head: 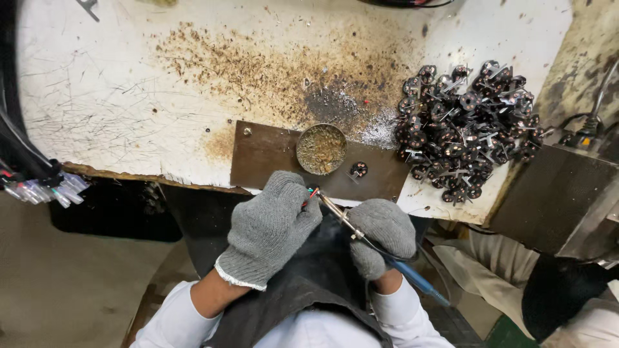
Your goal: The person holds a wire in one hand and a soldering iron in the other, melting solder onto the exposed wire ends to tin them. They repeatedly reposition the wire, apply the hot iron tip to the strands, and set finished wires aside on the workbench.
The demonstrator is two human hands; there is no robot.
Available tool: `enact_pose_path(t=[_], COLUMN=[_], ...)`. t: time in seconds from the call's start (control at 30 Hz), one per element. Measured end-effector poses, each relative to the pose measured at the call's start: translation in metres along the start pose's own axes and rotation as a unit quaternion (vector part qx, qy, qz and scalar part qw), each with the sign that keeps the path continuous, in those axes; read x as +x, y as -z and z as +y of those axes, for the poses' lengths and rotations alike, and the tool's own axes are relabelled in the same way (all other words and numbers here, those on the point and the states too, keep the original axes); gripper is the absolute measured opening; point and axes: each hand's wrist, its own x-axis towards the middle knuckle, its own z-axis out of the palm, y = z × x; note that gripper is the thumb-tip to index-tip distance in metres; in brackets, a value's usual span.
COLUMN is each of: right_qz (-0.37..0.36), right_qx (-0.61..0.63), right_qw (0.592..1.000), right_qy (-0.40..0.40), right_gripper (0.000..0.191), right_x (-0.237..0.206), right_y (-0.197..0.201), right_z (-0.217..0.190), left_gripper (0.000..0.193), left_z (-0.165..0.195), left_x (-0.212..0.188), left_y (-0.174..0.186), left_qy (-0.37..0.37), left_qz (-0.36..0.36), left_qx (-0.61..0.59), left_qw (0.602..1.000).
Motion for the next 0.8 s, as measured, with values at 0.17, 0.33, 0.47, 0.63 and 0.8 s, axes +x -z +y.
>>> enact_pose_path(t=[0.17,0.33,0.47,0.63,0.8], right_qz=[-0.006,0.062,0.102,0.114,-0.032], right_qx=[-0.009,0.06,-0.02,0.013,-0.009], right_qw=[1.0,0.996,0.994,0.993,0.998], right_qy=[0.014,-0.037,-0.014,-0.01,0.045], right_gripper=[0.04,0.04,0.037,0.035,0.036], right_x=[0.004,0.001,-0.003,-0.005,0.003], right_y=[-0.001,-0.008,-0.013,-0.016,-0.007], right_z=[0.0,-0.002,-0.004,-0.004,0.0], left_gripper=[0.019,0.018,0.019,0.018,0.019], left_z=[-0.001,0.0,0.0,-0.003,-0.001], left_x=[-0.004,-0.001,0.002,-0.003,-0.007], left_y=[-0.002,-0.001,-0.001,-0.004,-0.005], left_qy=[0.011,0.011,0.0,0.01,0.019], left_qz=[0.004,-0.021,0.007,0.002,-0.021], left_qx=[-0.022,-0.008,-0.001,-0.012,-0.009], left_qw=[1.0,1.0,1.0,1.0,1.0])
